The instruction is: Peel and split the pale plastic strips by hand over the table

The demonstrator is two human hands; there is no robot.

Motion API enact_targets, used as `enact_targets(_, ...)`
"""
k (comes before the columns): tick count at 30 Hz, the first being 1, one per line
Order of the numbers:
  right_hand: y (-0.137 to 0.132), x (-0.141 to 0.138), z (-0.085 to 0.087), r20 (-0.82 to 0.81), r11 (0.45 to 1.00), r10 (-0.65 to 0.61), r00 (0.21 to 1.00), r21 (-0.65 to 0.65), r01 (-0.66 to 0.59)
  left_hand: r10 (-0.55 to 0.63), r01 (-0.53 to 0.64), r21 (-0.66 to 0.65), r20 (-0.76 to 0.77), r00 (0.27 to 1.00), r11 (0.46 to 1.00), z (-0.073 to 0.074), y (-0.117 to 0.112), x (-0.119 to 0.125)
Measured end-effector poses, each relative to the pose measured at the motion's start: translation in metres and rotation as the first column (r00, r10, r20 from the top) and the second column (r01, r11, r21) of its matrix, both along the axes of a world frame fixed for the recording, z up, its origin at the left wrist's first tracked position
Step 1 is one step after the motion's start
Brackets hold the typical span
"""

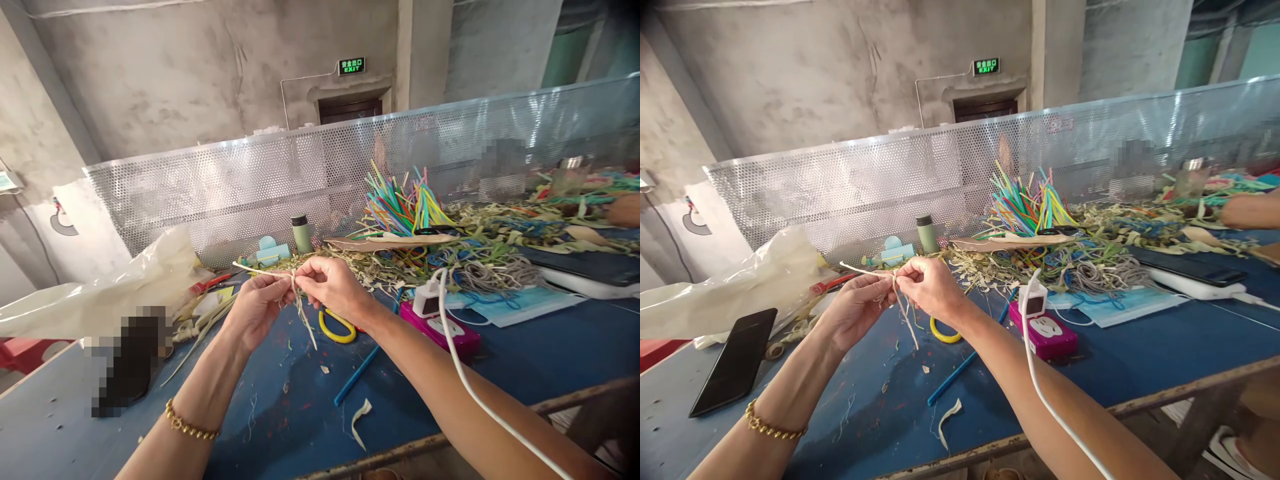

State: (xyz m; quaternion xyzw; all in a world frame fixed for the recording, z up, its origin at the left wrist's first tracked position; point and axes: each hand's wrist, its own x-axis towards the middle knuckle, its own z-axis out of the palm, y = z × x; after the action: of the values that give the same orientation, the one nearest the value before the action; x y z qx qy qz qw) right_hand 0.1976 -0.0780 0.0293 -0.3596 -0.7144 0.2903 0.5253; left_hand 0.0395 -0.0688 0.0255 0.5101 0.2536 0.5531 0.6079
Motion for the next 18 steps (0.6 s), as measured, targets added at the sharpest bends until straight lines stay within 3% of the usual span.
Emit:
enact_targets(5,-0.0019,-0.0019,0.0002,-0.011,0.998,-0.032,0.999,0.044,0.032,-0.045,0.045,0.015,-0.005,0.999,0.999,0.0015,-0.0006,-0.0002)
enact_targets(13,-0.0005,-0.0026,-0.0013,-0.034,1.0,-0.029,0.999,0.008,0.029,-0.036,0.036,-0.006,0.01,0.999,0.999,0.0022,-0.0015,0.0004)
enact_targets(18,0.0008,-0.0035,-0.0022,-0.059,0.998,-0.063,0.996,-0.02,0.062,-0.024,0.026,0.055,-0.026,0.999,0.998,0.0025,-0.002,0.0005)
